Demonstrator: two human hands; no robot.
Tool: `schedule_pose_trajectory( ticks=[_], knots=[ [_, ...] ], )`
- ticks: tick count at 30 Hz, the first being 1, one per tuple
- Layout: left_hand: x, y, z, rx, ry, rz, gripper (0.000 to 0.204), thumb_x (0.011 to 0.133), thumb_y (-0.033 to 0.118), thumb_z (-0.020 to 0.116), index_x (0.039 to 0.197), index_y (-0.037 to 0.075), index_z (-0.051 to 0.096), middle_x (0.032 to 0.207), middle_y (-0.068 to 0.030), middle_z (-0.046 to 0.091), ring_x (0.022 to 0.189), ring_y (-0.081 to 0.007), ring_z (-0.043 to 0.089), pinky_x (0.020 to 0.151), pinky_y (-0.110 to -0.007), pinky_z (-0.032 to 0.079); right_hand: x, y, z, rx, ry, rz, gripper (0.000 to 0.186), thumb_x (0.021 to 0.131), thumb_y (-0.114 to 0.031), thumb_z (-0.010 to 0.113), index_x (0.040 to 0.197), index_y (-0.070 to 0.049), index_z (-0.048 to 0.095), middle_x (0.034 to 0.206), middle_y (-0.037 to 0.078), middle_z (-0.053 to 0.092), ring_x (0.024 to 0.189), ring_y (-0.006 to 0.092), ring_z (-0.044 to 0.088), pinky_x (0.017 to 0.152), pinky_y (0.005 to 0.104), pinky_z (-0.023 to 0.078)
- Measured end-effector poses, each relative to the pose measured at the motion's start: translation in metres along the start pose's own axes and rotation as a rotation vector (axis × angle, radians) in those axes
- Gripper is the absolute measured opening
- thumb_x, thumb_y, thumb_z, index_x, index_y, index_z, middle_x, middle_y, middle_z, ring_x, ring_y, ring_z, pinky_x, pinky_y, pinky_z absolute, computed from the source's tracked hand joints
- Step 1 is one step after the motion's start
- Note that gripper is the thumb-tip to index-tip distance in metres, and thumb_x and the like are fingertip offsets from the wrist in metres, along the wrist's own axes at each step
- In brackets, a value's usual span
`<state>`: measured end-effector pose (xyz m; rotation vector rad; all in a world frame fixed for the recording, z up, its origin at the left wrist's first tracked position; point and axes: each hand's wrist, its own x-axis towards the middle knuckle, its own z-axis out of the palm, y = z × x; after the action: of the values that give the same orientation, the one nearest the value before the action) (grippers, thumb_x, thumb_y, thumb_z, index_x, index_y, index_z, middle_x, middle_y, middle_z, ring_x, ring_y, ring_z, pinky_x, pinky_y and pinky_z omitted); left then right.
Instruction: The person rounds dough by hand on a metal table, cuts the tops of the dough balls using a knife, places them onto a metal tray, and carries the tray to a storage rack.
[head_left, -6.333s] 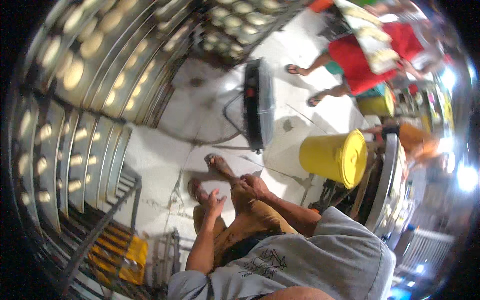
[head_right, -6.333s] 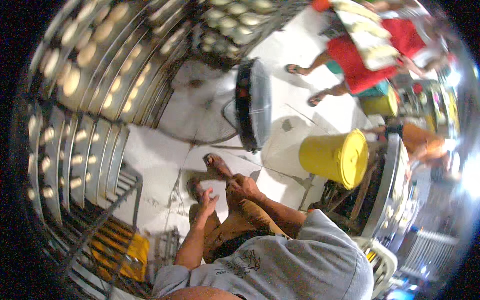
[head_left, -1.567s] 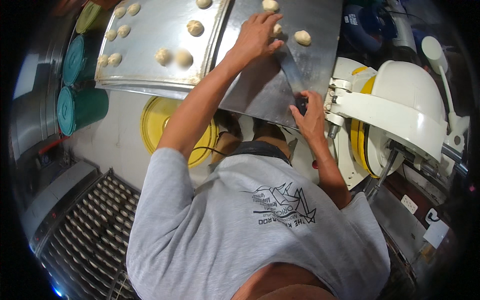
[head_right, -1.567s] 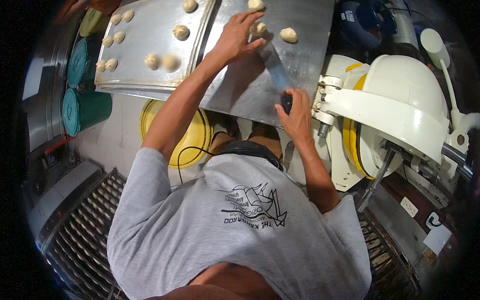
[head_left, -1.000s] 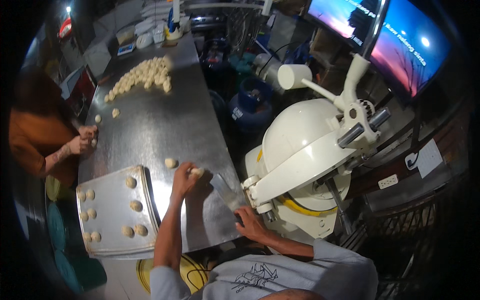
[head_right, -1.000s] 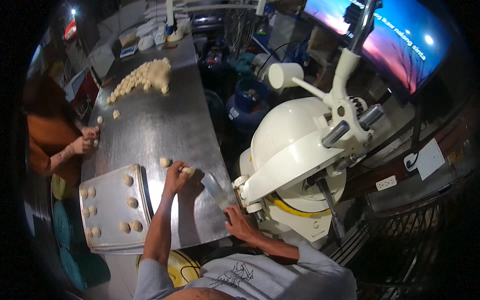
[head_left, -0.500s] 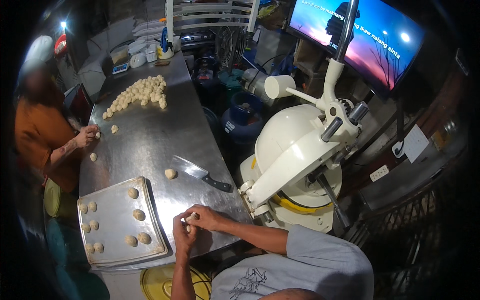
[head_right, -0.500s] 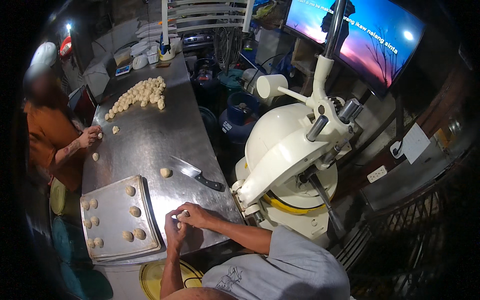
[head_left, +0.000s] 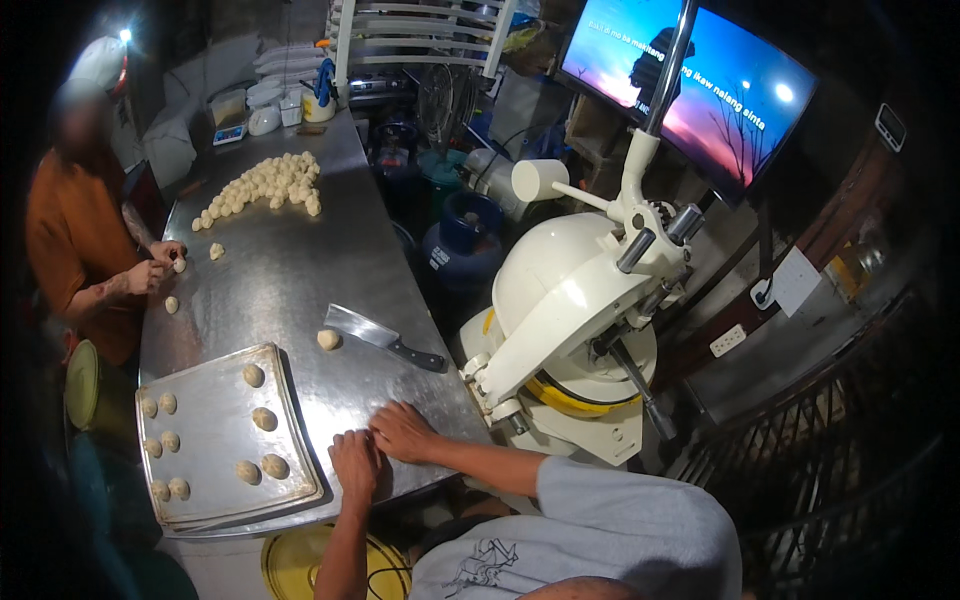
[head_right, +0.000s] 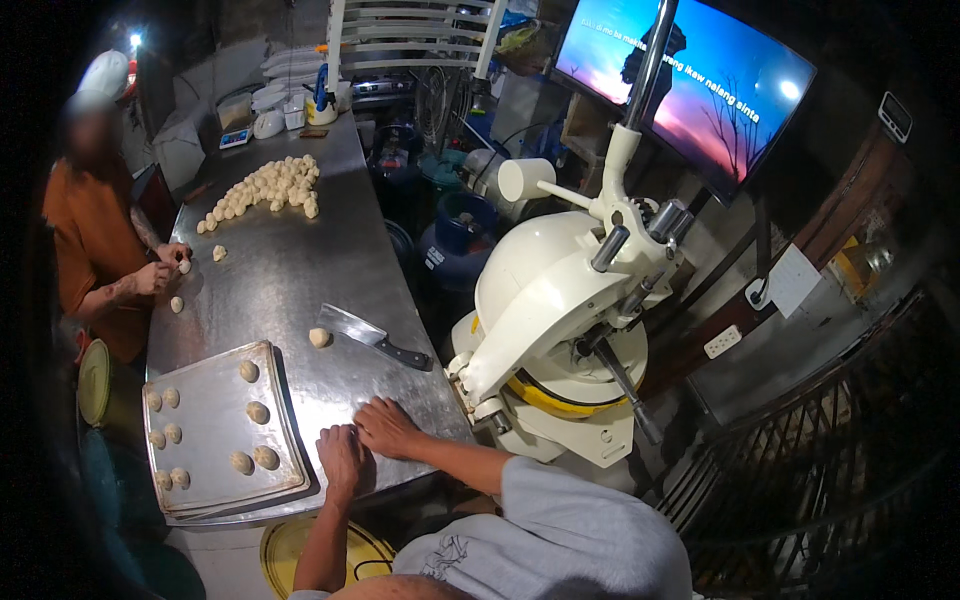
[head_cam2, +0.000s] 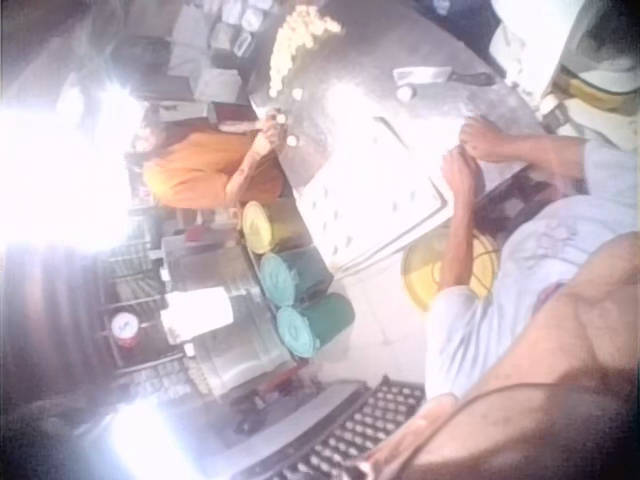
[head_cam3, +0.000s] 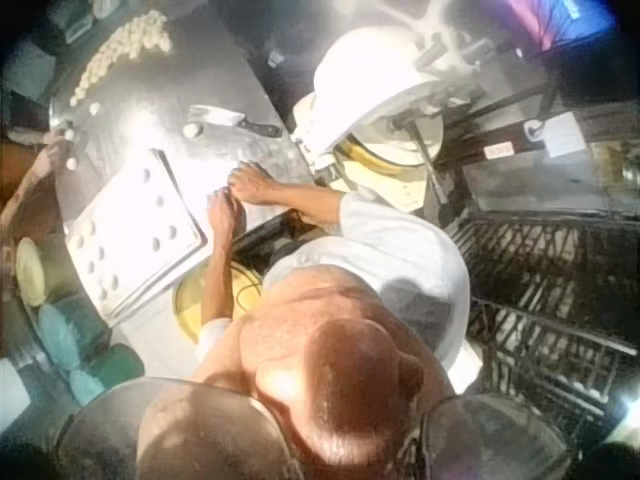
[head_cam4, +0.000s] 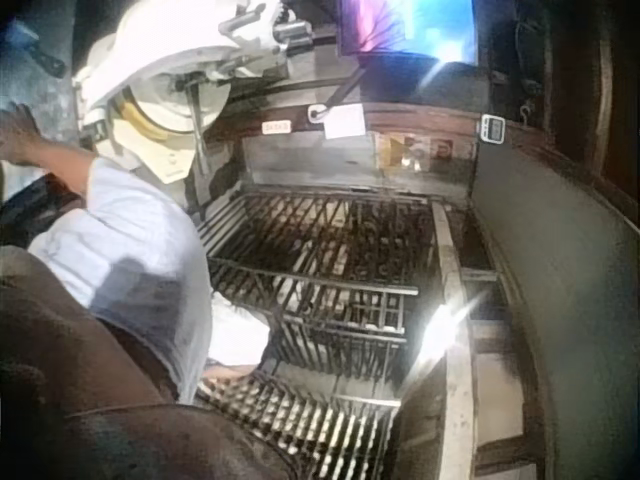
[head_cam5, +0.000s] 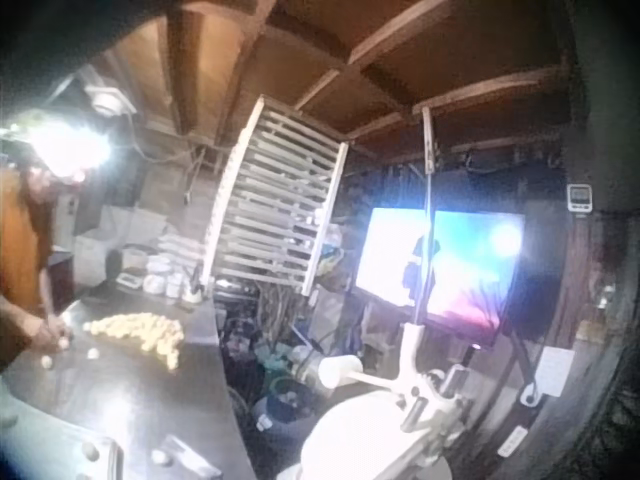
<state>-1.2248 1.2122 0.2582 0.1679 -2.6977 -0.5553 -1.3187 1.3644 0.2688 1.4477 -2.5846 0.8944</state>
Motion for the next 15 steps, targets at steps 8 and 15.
schedule_pose_trajectory(
  ticks=[8, 15],
  knots=[
    [-0.018, -0.002, -0.014, -0.024, -0.074, -0.058, 0.026, 0.083, 0.011, 0.069, 0.108, 0.007, 0.063, 0.103, -0.0131, 0.06, 0.101, -0.0327, 0.055, 0.087, -0.048, 0.041, -0.068, 0.03, -0.034, -0.143, -0.055, 0.024, 0.015, 0.087, -0.017, 0.059, 0.099, -0.008, 0.06, 0.101, 0.013, 0.057, 0.1, 0.0334, 0.054, 0.091, 0.0462, 0.042],
    [0.009, 0.018, 0.004, -0.054, -0.036, -0.135, 0.02, 0.091, 0.011, 0.067, 0.112, 0.008, 0.067, 0.1, -0.0118, 0.067, 0.094, -0.033, 0.06, 0.082, -0.047, 0.043, 0.015, 0.021, -0.008, -0.063, 0.106, -0.04, 0.018, 0.087, -0.018, 0.059, 0.102, -0.009, 0.058, 0.1, 0.012, 0.057, 0.098, 0.0316, 0.054, 0.09, 0.0487, 0.041]
  ],
)
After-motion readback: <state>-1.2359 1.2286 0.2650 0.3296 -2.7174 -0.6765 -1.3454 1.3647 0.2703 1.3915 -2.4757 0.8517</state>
